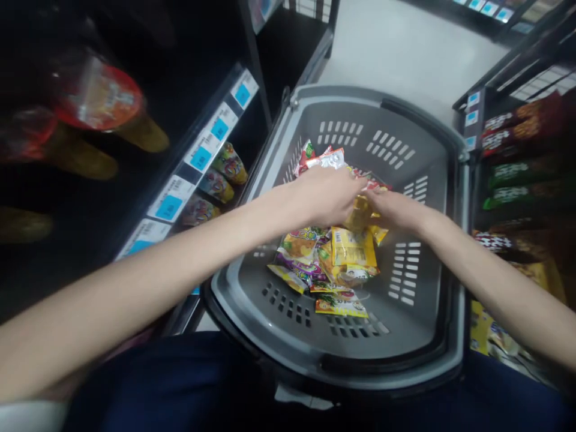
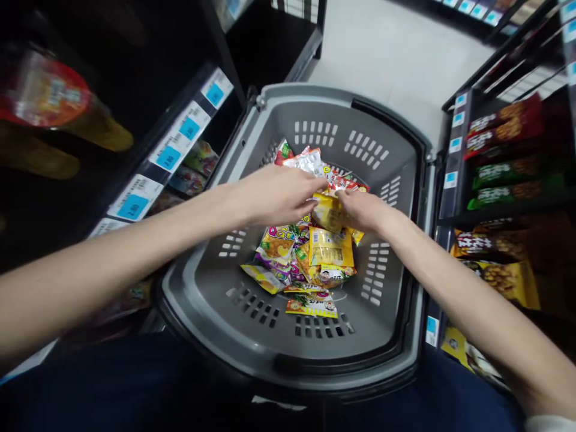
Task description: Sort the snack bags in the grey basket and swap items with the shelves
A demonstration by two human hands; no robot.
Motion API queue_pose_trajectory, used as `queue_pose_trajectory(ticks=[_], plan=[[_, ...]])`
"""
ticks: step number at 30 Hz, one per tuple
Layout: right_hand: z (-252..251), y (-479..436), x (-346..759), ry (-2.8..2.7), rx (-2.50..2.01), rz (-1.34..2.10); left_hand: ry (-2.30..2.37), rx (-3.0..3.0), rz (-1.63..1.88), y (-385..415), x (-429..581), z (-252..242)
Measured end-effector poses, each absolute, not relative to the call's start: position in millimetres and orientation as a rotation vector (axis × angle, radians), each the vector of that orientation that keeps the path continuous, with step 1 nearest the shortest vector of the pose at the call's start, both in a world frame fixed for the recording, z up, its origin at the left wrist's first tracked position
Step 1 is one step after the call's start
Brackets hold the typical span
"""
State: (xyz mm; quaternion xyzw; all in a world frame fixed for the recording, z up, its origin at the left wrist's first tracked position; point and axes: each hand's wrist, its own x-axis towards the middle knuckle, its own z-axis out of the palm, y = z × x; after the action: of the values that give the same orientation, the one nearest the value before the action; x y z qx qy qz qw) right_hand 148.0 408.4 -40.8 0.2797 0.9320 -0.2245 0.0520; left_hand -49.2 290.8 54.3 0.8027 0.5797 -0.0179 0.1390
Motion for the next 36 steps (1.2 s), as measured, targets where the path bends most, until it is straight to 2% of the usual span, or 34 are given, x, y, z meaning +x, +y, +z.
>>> queue_pose_trajectory(ticks=[4, 8, 10, 13, 16, 18, 22, 26, 30, 33, 36], plan=[[-14, 379, 141, 2.628, 0.714, -0.379, 1.649, 2.48, -0.069, 305, -54, 9], [0, 365, 135, 2.718, 0.726, -0.492, 1.401, 2.442, -0.212, 302, -64, 5], [3, 365, 136, 2.86, 0.866, -0.73, 1.394, 2.405, -0.102, 304, -68, 6], [5, 372, 137, 2.947, 1.237, -1.308, 1.472, 2.402, 0.292, 312, -73, 3], [6, 382, 137, 2.754, 1.621, -1.877, 1.401, 2.353, 0.67, 320, -74, -5], [8, 388, 137, 2.573, 1.77, -2.155, 1.282, 2.312, 0.788, 322, -72, -8], [15, 393, 139, 2.298, 1.845, -2.476, 1.169, 2.274, 0.889, 318, -65, -6], [25, 387, 136, 2.022, 1.743, -2.751, 1.376, 2.159, 0.981, 311, -62, 5], [26, 384, 137, 2.301, 1.652, -2.555, 1.501, 1.844, 1.064, 313, -66, 11], [19, 388, 140, 2.765, 1.774, -2.174, 1.384, 1.651, 1.074, 315, -69, 9], [14, 389, 142, 2.874, 1.803, -1.993, 1.253, 1.576, 1.015, 314, -70, 6]])
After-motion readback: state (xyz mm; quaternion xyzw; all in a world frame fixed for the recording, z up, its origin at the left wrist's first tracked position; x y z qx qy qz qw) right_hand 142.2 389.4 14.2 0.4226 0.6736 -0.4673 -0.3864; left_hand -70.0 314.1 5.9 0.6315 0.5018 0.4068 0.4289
